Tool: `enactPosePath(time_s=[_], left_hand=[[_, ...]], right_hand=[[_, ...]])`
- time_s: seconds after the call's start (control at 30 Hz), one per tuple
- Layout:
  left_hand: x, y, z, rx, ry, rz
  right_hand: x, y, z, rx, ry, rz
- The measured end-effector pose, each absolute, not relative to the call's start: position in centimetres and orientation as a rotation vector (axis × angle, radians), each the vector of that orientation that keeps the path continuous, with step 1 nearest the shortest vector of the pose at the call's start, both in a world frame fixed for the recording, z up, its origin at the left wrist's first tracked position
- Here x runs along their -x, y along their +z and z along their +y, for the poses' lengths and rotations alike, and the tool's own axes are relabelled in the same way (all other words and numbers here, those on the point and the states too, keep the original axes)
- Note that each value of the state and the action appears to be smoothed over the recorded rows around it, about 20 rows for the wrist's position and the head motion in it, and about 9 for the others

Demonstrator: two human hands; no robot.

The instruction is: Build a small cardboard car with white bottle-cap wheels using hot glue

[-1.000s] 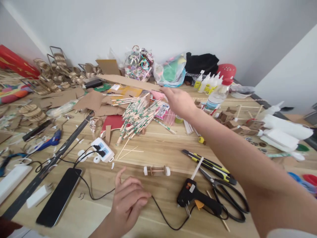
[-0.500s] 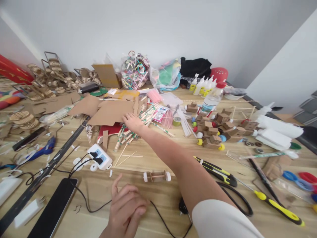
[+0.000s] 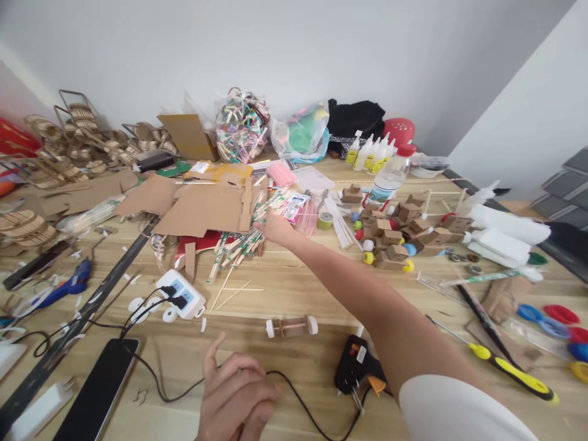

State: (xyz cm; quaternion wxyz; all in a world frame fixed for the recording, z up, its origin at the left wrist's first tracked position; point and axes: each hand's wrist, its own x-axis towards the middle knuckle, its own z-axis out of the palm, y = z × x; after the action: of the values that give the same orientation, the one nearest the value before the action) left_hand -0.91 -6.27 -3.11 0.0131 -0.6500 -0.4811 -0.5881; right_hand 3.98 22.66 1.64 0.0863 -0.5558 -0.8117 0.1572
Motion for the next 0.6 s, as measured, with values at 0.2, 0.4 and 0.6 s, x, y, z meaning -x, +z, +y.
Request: enactPosePath(time_s=[0.2,0.4,0.6], left_hand=[[1.3,-3.6,-6.4,2.113,-1.768,-1.568],[1.2,-4.1,-6.2,2.109,-1.755,-1.529],[1.2,-4.2,-6.2,2.136,-1.736,-1.53]], right_hand=[[-2.2,0.2,23.4,1.579,0.529,-2.306],[-2.7,-0.8,23.3,1.502,0.51,-2.259],[-2.1,-0.7,23.0,1.52,0.48,-2.256]])
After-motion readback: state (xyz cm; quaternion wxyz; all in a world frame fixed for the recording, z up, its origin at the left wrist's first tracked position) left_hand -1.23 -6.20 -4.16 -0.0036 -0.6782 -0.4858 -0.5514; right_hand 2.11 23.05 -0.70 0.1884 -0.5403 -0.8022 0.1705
